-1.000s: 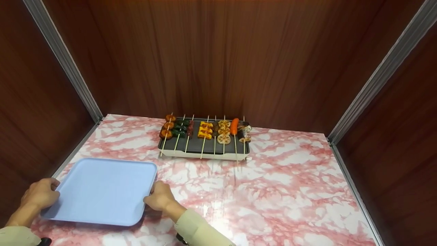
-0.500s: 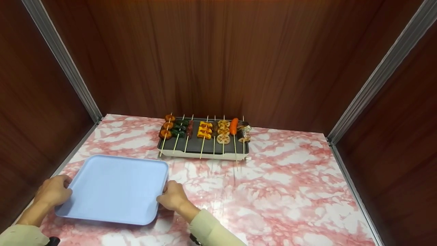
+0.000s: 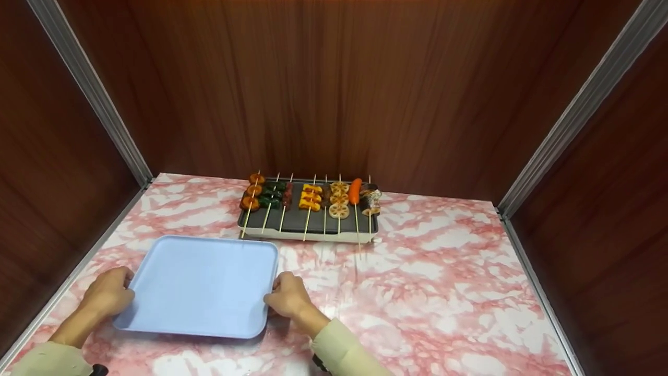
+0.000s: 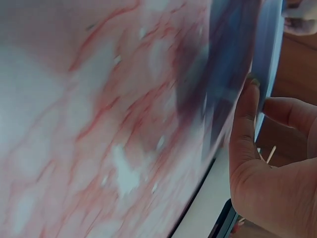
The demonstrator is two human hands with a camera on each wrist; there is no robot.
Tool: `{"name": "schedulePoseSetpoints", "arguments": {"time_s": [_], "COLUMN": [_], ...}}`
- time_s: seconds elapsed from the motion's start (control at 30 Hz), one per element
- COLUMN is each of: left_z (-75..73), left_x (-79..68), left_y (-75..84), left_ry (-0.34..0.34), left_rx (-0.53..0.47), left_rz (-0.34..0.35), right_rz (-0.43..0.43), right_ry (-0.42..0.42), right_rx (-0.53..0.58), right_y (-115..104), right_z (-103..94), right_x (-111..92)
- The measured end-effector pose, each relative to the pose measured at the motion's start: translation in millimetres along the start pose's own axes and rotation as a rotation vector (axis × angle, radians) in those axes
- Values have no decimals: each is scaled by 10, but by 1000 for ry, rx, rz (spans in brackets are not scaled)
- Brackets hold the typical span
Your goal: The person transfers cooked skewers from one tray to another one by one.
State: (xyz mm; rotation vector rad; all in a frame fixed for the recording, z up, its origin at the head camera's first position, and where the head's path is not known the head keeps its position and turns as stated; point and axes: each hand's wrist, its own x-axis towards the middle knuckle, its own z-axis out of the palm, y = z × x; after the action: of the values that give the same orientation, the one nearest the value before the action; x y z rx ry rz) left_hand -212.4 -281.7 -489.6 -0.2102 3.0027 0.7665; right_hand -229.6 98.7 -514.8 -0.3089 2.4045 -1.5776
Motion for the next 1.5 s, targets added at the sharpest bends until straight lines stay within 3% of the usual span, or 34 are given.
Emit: {"name": "schedulePoseSetpoints", "arguments": {"time_s": [0.17, 0.73, 1.5], "left_z": [68, 308, 617], "left_x": [16, -13, -90], "left_y": [132, 541, 1043], "left_ry": [-22, 4, -5], "left_rx": [0, 24, -30], "left_rz": [12, 93, 178], "right_rz": [-23, -87, -12], "right_ry": [31, 89, 176], "right_rx": [-69, -224, -259], "right_y": [50, 216, 499], "right_z": [-135, -544, -1026], "right_x": [-39, -193, -394]}}
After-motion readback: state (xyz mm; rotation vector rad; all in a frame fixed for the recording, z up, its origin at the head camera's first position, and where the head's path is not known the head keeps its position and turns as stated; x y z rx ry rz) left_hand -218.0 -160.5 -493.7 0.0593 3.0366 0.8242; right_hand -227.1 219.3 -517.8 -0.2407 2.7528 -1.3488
